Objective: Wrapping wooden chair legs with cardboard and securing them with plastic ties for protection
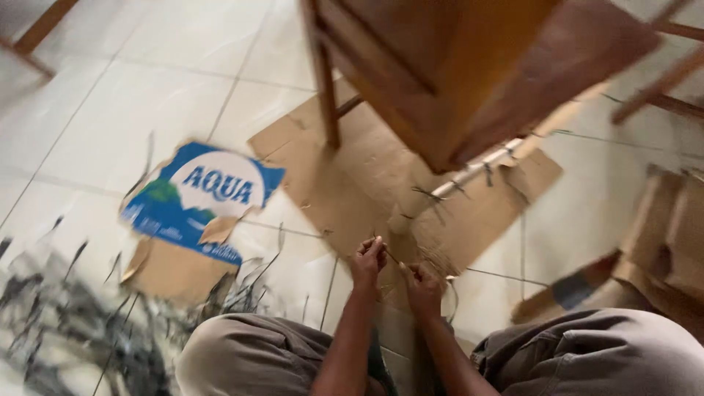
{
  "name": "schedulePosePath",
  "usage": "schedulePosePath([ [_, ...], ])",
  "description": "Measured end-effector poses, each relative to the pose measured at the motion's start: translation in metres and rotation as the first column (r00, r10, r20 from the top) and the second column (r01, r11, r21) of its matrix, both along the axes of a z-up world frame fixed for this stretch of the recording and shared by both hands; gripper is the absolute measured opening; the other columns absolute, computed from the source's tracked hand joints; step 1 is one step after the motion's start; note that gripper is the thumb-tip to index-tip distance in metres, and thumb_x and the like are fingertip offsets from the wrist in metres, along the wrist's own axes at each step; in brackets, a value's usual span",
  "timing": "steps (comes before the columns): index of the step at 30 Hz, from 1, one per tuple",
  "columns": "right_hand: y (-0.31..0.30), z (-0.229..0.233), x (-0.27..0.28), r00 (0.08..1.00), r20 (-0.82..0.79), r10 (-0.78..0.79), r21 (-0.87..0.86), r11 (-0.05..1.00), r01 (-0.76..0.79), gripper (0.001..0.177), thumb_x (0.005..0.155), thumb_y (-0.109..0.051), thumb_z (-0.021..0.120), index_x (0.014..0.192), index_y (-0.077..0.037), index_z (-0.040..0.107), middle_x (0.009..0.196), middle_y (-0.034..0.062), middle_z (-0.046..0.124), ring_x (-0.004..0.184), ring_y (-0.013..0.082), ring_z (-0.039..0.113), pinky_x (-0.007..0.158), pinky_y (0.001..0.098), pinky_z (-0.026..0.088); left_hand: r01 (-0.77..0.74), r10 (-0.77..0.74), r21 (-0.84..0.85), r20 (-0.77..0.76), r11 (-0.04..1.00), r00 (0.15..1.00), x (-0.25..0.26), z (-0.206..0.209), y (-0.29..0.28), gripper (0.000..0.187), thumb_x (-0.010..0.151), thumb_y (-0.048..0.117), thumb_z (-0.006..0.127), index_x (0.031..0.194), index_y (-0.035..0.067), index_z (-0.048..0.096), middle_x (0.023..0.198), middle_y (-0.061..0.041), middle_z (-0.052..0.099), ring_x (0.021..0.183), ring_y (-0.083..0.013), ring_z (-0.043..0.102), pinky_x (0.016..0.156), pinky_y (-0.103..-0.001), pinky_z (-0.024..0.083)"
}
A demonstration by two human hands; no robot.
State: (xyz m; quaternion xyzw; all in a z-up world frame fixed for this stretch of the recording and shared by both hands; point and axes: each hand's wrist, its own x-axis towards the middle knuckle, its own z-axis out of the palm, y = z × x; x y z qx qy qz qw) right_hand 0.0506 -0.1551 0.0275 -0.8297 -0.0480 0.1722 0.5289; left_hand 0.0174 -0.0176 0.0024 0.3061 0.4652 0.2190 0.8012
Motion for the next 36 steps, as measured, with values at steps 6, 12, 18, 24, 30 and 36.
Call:
schedulePosePath([
  [6, -0.050, 0.031, -0.003, 0.996, 0.077, -0.042, -0.136, 0.989, 0.053, 0.026, 0.093, -0.032, 0.069, 0.099, -0.007, 0.077, 0.078, 0.0055, 0.073, 0.069, 0.0191, 0.062, 0.068, 0.0333, 0.051, 0.072, -0.069, -0.036, 0.061, 0.997, 0.996, 0.028, 0.009, -0.046, 0.014, 0.097, 0.016, 0.073, 0.100, 0.003, 0.074, 0.077, -0.004, 0.065, 0.062, -0.0133, 0.055, 0.058, -0.028, 0.044],
  [12, -0.083, 0.034, 0.010, 0.991, 0.044, -0.124, -0.090, 0.988, 0.127, 0.028, 0.094, -0.029, 0.068, 0.090, -0.002, 0.073, 0.069, 0.0043, 0.063, 0.062, 0.0177, 0.053, 0.061, 0.0327, 0.047, 0.102, -0.099, -0.030, 0.089, 0.994, 0.991, 0.044, 0.011, -0.077, 0.012, 0.094, 0.014, 0.074, 0.095, 0.003, 0.069, 0.074, -0.005, 0.063, 0.059, -0.0121, 0.051, 0.055, -0.026, 0.040],
  [18, -0.091, 0.013, 0.039, 0.989, -0.099, -0.113, -0.079, 0.991, 0.105, 0.021, 0.089, -0.038, 0.080, 0.095, -0.019, 0.083, 0.072, 0.0025, 0.069, 0.077, 0.0192, 0.063, 0.080, 0.0383, 0.052, -0.029, 0.036, 0.107, -0.062, 0.994, 0.997, 0.053, -0.014, -0.085, 0.015, 0.085, 0.015, 0.082, 0.091, 0.010, 0.069, 0.067, -0.007, 0.065, 0.055, -0.0123, 0.060, 0.049, -0.022, 0.046],
  [24, -0.104, -0.046, 0.065, 0.967, -0.172, -0.189, -0.153, 0.975, 0.163, 0.030, 0.092, -0.043, 0.074, 0.105, -0.016, 0.082, 0.097, 0.0125, 0.078, 0.099, 0.0324, 0.070, 0.091, 0.0454, 0.050, -0.116, 0.125, 0.076, -0.119, 0.990, 0.985, 0.047, -0.014, -0.071, 0.012, 0.088, 0.017, 0.082, 0.093, 0.009, 0.074, 0.070, -0.010, 0.070, 0.058, -0.0154, 0.066, 0.051, -0.027, 0.052],
  [30, -0.094, -0.150, 0.123, 0.847, -0.240, -0.473, -0.181, 0.880, 0.440, 0.032, 0.089, -0.044, 0.077, 0.097, -0.013, 0.078, 0.068, 0.0095, 0.066, 0.053, 0.0275, 0.062, 0.052, 0.0363, 0.045, 0.043, 0.046, 0.260, -0.326, 0.965, 0.944, 0.057, -0.061, -0.032, 0.019, 0.091, 0.019, 0.076, 0.105, 0.008, 0.077, 0.084, -0.010, 0.074, 0.070, -0.0161, 0.067, 0.058, -0.029, 0.056],
  [36, -0.063, -0.116, 0.155, 0.896, -0.252, -0.367, -0.196, 0.925, 0.324, 0.040, 0.093, -0.049, 0.076, 0.112, -0.014, 0.079, 0.110, 0.0144, 0.077, 0.112, 0.0360, 0.070, 0.097, 0.0467, 0.051, 0.162, -0.004, 0.386, -0.380, 0.908, 0.925, 0.087, -0.052, -0.009, 0.029, 0.094, 0.026, 0.076, 0.115, 0.006, 0.075, 0.106, -0.019, 0.075, 0.094, -0.0280, 0.071, 0.077, -0.041, 0.060],
])
